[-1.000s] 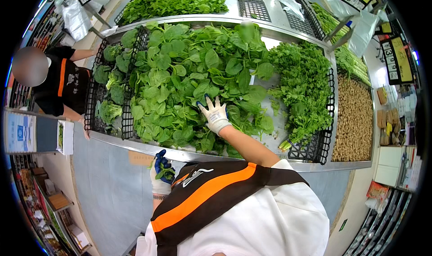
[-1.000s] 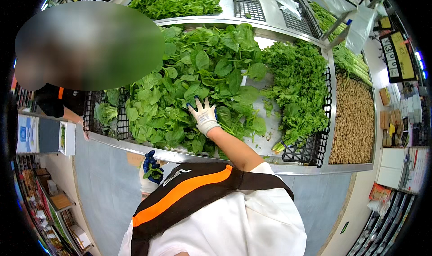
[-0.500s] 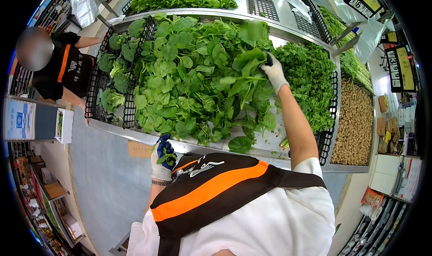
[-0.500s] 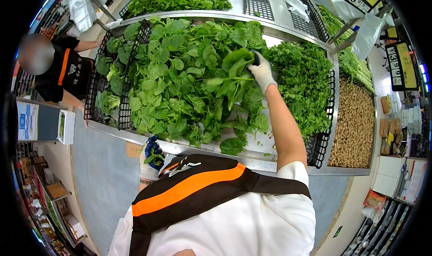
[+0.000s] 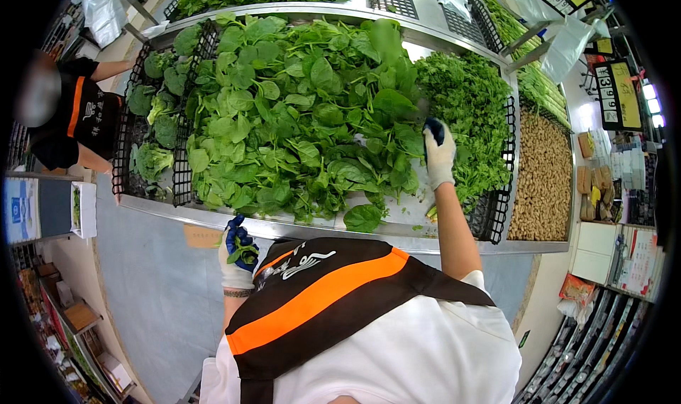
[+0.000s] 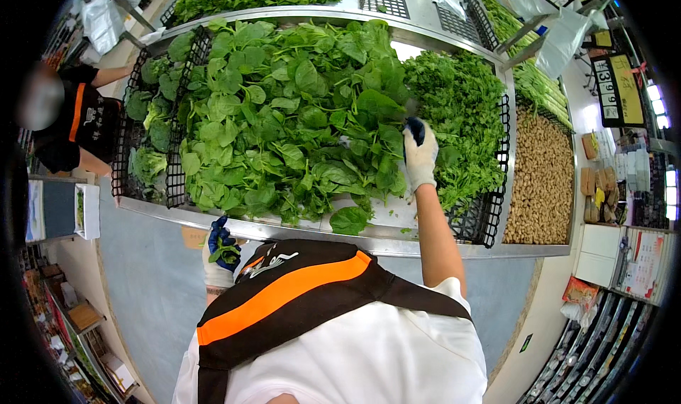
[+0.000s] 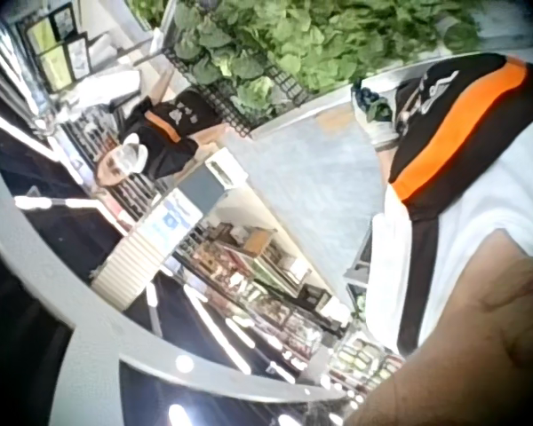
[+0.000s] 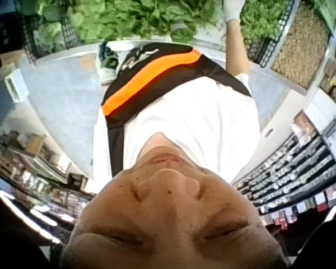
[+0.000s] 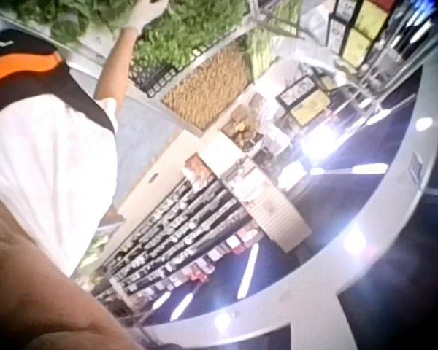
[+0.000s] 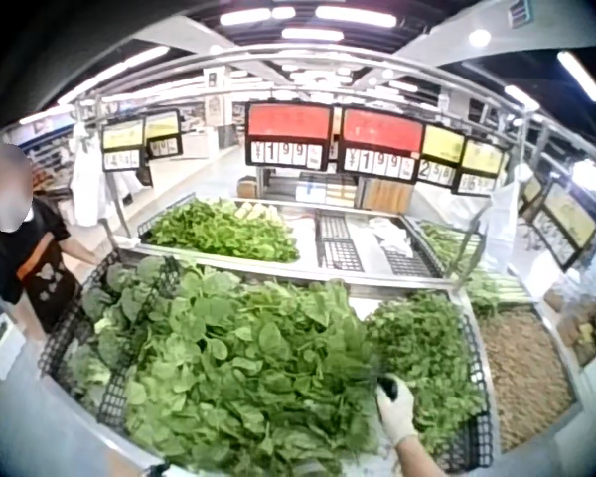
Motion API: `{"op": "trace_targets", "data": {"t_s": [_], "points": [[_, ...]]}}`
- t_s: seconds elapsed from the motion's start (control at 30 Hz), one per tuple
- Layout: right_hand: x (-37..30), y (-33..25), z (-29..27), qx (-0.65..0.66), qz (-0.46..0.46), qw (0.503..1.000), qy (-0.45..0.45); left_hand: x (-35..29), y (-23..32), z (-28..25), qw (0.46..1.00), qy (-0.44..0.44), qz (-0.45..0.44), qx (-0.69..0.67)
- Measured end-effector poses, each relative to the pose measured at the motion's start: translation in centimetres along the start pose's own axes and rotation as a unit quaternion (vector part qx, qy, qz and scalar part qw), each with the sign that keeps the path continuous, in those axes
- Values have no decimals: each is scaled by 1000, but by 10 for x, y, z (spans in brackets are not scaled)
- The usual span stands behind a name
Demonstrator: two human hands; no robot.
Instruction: The person uses blue shears to trim the stems of spinach bunches in a supermarket produce display. They repeatedly pick up bunches, cut the ends, and place the trimmed spinach back into the bin.
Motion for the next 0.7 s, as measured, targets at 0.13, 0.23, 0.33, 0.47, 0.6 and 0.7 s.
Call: {"op": "trace_targets", "data": {"t_s": [0.13, 0.23, 0.33, 0.47, 0.6, 0.7], "points": [[-24, 31, 8, -39, 1, 999, -29, 12, -5, -5, 999, -39, -17, -24], [-26, 19, 35, -79, -52, 991, -95, 17, -8, -1, 998, -50, -31, -28], [-15, -15, 68, -249, -138, 951, -124, 17, -8, 13, 998, -64, -27, 8], [29, -16, 118, -311, -4, 941, -136, 16, -5, 33, 997, -73, -12, 36], [53, -20, 151, -360, 81, 889, -272, 10, 0, 41, 997, -71, -2, 33], [55, -23, 152, -244, 63, 944, -213, 7, 4, 30, 997, -72, 18, 32]]}}
Point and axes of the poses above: each hand's wrist, its own x-axis towards the middle knuckle, its own z-axis out of the palm, y = z × x, the point moved 4 cm from there along x, towards the middle knuckle, and after that the axes turned 8 degrees about -x, right-handed, at the moved point
